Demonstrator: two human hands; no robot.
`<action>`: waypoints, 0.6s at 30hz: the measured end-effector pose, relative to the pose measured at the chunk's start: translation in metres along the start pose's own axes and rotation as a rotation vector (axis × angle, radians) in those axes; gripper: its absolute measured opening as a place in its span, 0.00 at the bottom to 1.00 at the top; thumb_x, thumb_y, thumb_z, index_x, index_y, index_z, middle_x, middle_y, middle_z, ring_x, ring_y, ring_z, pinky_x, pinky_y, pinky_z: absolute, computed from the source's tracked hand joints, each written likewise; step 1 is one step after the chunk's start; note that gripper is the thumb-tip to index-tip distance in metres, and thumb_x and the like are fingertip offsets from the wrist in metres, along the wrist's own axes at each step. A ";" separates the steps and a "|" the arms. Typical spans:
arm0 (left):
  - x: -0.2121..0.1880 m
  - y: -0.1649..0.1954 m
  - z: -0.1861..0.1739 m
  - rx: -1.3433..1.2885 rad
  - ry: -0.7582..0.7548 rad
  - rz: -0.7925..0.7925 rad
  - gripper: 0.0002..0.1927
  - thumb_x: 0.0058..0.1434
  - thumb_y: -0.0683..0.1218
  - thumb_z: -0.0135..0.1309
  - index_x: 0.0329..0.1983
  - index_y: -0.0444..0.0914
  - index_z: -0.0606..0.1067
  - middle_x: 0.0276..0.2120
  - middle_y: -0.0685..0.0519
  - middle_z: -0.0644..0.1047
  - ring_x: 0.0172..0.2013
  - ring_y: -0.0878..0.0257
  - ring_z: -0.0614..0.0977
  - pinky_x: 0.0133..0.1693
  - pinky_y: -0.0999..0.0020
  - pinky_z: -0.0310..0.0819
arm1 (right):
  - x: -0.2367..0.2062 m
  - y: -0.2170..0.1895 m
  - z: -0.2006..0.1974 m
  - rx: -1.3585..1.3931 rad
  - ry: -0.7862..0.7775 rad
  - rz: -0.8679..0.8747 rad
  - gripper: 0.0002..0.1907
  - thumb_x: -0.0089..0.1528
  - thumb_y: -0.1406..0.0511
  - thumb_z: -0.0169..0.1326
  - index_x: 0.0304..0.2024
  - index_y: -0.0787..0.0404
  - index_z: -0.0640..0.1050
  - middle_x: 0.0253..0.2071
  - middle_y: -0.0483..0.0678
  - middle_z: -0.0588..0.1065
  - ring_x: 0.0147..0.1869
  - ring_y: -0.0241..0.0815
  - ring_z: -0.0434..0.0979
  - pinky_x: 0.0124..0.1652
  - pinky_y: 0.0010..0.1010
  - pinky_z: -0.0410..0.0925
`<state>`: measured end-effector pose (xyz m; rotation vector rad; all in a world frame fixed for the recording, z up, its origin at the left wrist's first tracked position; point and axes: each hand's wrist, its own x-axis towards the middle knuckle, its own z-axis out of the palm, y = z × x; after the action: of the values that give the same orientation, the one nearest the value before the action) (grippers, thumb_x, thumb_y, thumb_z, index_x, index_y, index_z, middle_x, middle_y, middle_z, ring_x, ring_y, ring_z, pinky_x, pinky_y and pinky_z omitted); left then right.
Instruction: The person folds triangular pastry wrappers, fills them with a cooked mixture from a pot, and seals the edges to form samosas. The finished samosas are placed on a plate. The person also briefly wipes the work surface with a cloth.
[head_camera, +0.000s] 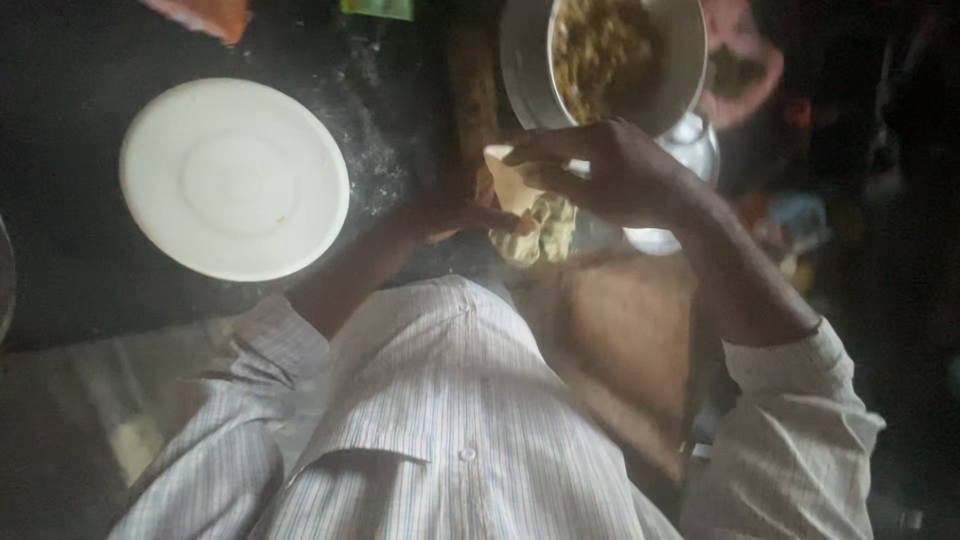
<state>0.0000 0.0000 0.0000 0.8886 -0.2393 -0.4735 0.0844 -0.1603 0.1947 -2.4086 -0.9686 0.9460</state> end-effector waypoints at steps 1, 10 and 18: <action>0.003 0.009 -0.005 -0.025 -0.056 0.110 0.55 0.55 0.45 0.74 0.78 0.41 0.51 0.71 0.48 0.61 0.70 0.55 0.67 0.67 0.54 0.70 | 0.006 0.004 -0.008 0.026 -0.010 -0.028 0.17 0.66 0.58 0.56 0.56 0.51 0.81 0.51 0.47 0.83 0.53 0.42 0.84 0.53 0.38 0.72; 0.031 0.072 -0.012 0.608 -0.034 0.076 0.31 0.64 0.50 0.68 0.67 0.41 0.70 0.62 0.50 0.77 0.63 0.59 0.79 0.65 0.62 0.75 | 0.004 0.044 -0.043 -0.067 -0.085 -0.119 0.17 0.65 0.57 0.58 0.54 0.54 0.80 0.48 0.46 0.83 0.52 0.41 0.84 0.53 0.38 0.73; 0.047 0.114 0.020 0.895 0.029 0.086 0.26 0.56 0.52 0.69 0.56 0.42 0.76 0.48 0.55 0.82 0.46 0.63 0.84 0.47 0.67 0.80 | -0.005 0.066 -0.042 -0.048 -0.024 0.002 0.12 0.65 0.59 0.58 0.50 0.52 0.84 0.41 0.44 0.84 0.44 0.38 0.86 0.46 0.36 0.75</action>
<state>0.0668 0.0250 0.1027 1.7475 -0.4769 -0.2596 0.1420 -0.2136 0.1895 -2.4435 -1.0092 0.9655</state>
